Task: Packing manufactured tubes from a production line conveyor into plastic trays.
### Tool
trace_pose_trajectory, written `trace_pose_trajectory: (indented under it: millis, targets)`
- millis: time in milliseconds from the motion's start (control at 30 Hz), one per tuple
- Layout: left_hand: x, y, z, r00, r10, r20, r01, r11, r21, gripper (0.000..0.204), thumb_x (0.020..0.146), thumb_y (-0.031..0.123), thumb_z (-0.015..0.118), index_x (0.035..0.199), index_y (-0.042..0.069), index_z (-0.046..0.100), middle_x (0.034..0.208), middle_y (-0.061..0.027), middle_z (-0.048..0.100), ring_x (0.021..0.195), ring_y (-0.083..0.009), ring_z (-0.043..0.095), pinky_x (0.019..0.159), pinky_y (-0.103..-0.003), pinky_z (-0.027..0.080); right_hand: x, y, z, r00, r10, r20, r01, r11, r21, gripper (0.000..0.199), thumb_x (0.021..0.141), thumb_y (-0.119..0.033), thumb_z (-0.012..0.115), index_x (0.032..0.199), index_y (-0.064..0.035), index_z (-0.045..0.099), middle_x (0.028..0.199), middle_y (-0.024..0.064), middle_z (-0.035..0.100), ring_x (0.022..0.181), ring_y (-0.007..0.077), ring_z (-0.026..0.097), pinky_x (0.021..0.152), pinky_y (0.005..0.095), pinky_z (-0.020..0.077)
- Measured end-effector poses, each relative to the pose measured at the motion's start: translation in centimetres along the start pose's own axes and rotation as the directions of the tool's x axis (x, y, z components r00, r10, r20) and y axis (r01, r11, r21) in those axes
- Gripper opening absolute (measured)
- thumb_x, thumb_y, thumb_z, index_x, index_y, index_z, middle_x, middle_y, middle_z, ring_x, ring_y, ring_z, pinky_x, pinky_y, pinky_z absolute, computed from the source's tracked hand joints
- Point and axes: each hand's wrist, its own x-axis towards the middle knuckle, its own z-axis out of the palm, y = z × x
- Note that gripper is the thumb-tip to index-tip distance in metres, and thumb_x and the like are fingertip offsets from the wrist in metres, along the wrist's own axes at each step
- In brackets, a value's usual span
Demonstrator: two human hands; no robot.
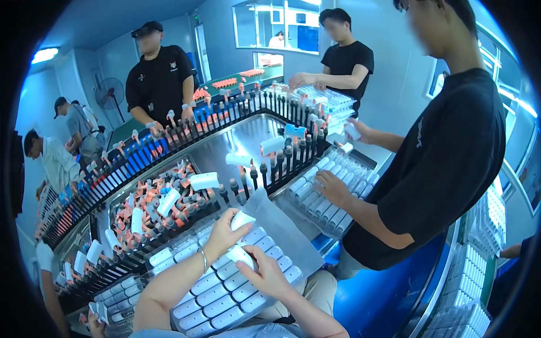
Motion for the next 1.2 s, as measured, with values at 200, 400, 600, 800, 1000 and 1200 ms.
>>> trace_pose_trajectory:
  millis: [200, 400, 600, 800, 1000, 1200]
  targets:
    - [-0.3, 0.5, -0.8, 1.000, 0.018, -0.008, -0.017, 0.996, 0.088, 0.044, 0.076, 0.034, 0.072, 0.104, 0.003, 0.056, 0.089, -0.0148, 0.066, 0.080, -0.0250, 0.066, 0.069, -0.033, 0.051, 2.3, -2.3, -1.8, 0.977, -0.159, -0.142, 0.167, 0.985, 0.052, 0.033, 0.087, -0.010, 0.059, 0.113, 0.0020, 0.044, 0.092, 0.0082, 0.062, 0.080, 0.0083, 0.058, 0.066, 0.0223, 0.0457]
    - [-0.1, -1.2, -0.5, 0.997, 0.074, -0.026, -0.073, 0.996, 0.046, 0.050, 0.075, 0.039, 0.072, 0.104, 0.002, 0.056, 0.094, -0.0187, 0.065, 0.088, -0.0335, 0.064, 0.076, -0.037, 0.050, 14.2, -2.7, -5.7, 0.929, -0.211, -0.304, 0.102, 0.936, -0.338, 0.034, 0.092, -0.014, 0.050, 0.120, 0.0035, 0.040, 0.090, 0.0140, 0.060, 0.084, 0.0187, 0.061, 0.073, 0.0306, 0.0482]
    - [-0.7, -1.1, -1.2, 0.999, 0.051, -0.018, -0.050, 0.997, 0.062, 0.050, 0.077, 0.039, 0.070, 0.107, 0.003, 0.054, 0.099, -0.0181, 0.064, 0.091, -0.0336, 0.063, 0.078, -0.037, 0.050, 23.1, 1.8, -5.1, 0.800, -0.273, -0.533, -0.096, 0.820, -0.564, 0.038, 0.089, -0.020, 0.048, 0.114, 0.0072, 0.040, 0.094, 0.0317, 0.060, 0.090, 0.0459, 0.058, 0.078, 0.0490, 0.0454]
    - [-1.3, -1.4, -1.4, 0.999, 0.034, 0.017, -0.034, 0.999, 0.039, 0.049, 0.077, 0.039, 0.068, 0.107, 0.003, 0.054, 0.099, -0.0189, 0.063, 0.090, -0.0362, 0.062, 0.076, -0.040, 0.049, 28.2, 3.6, -2.7, 0.950, -0.253, -0.181, -0.026, 0.513, -0.858, 0.032, 0.085, -0.017, 0.052, 0.102, 0.0096, 0.048, 0.088, 0.0309, 0.059, 0.085, 0.0442, 0.060, 0.075, 0.0477, 0.0469]
    - [-1.7, -1.7, -2.0, 0.997, 0.024, -0.078, -0.023, 1.000, 0.016, 0.045, 0.077, 0.029, 0.072, 0.107, 0.002, 0.052, 0.085, -0.0141, 0.062, 0.076, -0.0220, 0.063, 0.066, -0.033, 0.048, 29.2, 3.6, -0.1, 0.903, -0.231, 0.363, 0.408, 0.189, -0.893, 0.033, 0.086, -0.017, 0.049, 0.108, 0.0073, 0.048, 0.080, 0.0294, 0.060, 0.069, 0.0393, 0.063, 0.063, 0.0436, 0.0492]
    - [-1.2, -0.9, -4.8, 0.975, -0.198, -0.102, 0.084, 0.751, -0.655, 0.029, 0.091, 0.032, 0.057, 0.104, 0.007, 0.049, 0.074, -0.0038, 0.057, 0.056, -0.0091, 0.055, 0.043, -0.023, 0.045, 24.7, -1.3, 2.3, 0.944, -0.287, 0.163, 0.324, 0.719, -0.615, 0.029, 0.088, -0.022, 0.051, 0.102, 0.0029, 0.056, 0.081, 0.0221, 0.062, 0.076, 0.0327, 0.062, 0.069, 0.0385, 0.0460]
